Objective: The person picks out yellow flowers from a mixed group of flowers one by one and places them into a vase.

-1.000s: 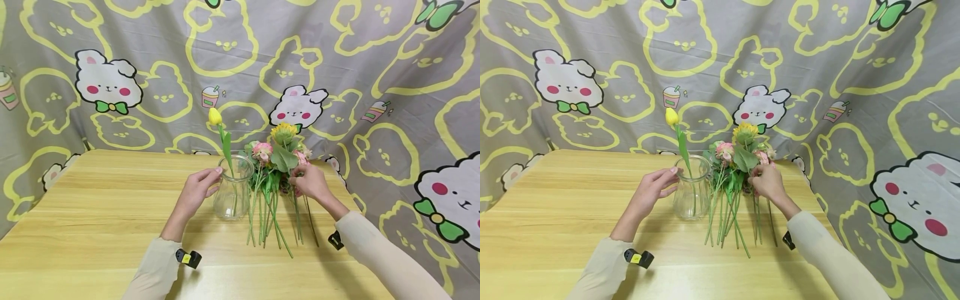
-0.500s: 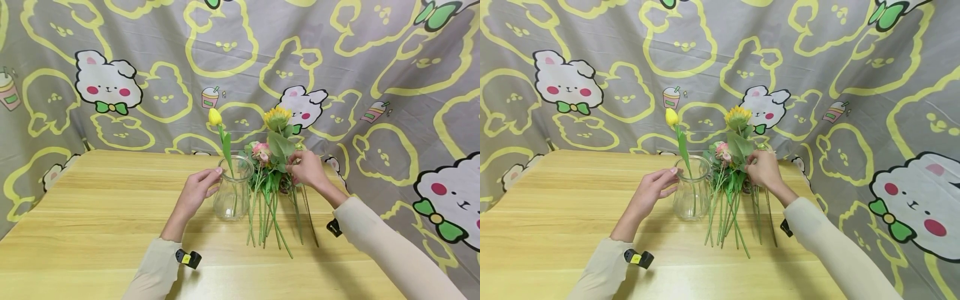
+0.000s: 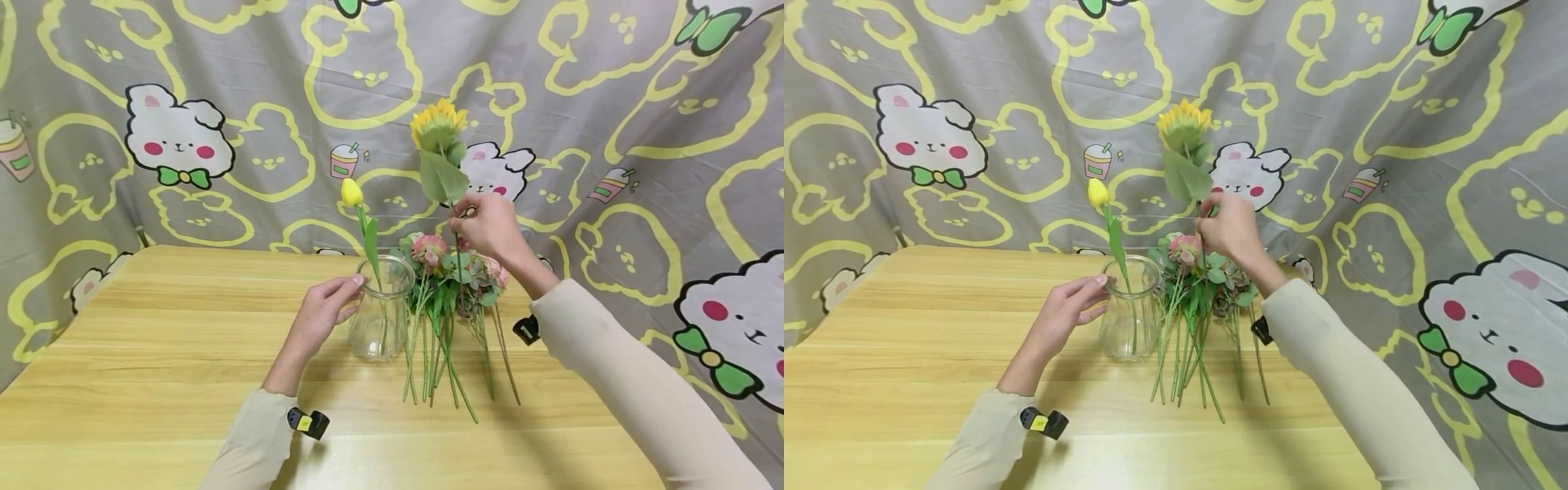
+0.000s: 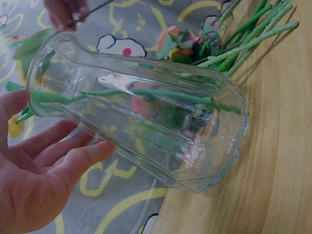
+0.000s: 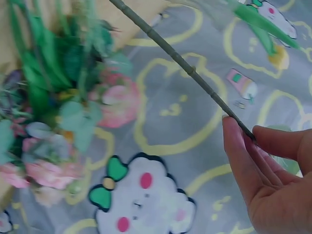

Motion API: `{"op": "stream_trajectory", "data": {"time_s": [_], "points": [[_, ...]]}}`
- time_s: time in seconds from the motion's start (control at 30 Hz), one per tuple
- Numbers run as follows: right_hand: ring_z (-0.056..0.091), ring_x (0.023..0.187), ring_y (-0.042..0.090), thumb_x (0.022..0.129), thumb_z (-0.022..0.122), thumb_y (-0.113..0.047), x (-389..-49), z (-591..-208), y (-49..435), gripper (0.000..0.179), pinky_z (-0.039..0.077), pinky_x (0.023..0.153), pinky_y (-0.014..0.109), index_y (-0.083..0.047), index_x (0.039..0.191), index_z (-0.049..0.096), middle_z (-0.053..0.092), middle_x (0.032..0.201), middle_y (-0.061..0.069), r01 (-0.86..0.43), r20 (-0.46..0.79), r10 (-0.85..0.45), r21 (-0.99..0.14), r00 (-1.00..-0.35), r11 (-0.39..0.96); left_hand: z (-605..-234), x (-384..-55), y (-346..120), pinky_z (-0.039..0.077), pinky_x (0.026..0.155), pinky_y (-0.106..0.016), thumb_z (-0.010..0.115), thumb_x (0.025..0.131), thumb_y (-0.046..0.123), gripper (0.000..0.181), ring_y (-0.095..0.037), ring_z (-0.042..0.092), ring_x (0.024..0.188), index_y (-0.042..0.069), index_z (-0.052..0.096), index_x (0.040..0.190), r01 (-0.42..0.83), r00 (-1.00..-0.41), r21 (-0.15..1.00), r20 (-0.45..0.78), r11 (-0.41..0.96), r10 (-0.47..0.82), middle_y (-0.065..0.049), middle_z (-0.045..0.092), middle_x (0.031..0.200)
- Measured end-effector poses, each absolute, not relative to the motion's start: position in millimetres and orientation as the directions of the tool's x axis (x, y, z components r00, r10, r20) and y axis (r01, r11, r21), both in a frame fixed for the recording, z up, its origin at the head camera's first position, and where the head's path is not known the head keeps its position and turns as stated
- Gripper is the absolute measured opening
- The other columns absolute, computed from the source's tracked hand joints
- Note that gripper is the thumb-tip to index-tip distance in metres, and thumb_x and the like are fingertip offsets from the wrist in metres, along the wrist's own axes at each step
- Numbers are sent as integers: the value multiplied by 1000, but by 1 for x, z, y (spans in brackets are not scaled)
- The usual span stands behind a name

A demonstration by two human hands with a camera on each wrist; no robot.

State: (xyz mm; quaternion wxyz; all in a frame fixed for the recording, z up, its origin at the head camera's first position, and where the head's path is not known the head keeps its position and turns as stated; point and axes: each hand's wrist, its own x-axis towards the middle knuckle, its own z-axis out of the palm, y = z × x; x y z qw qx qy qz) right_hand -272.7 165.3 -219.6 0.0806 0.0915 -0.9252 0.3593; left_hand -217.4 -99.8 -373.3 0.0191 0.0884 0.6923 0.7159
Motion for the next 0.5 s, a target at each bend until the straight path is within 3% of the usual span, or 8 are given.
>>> {"op": "stream_trajectory", "data": {"time_s": [0.17, 0.33, 0.5], "points": [[73, 60, 21, 96, 69, -10, -274, -196, 151, 12, 63, 56, 27, -3, 105, 69, 76, 95, 22, -246, 252, -96, -675, -963, 695, -373, -218, -101, 54, 107, -37, 60, 101, 49, 61, -29, 56, 132, -2, 61, 135, 92, -983, 995, 98, -46, 152, -16, 58, 143], [73, 59, 18, 97, 69, -12, -273, -177, 140, 11, 63, 57, 27, -3, 103, 69, 77, 94, 21, -284, 296, -100, -685, -950, 671, -374, -219, -101, 53, 107, -37, 60, 101, 48, 62, -29, 56, 133, -3, 60, 135, 85, -984, 995, 93, -54, 154, -18, 56, 144], [74, 63, 17, 96, 70, -11, -271, -165, 134, 12, 65, 62, 30, -1, 103, 67, 76, 91, 17, -283, 294, -78, -762, -953, 582, -373, -218, -100, 54, 106, -36, 61, 100, 49, 59, -29, 57, 132, 0, 63, 133, 85, -984, 995, 92, -53, 151, -14, 59, 141]]}}
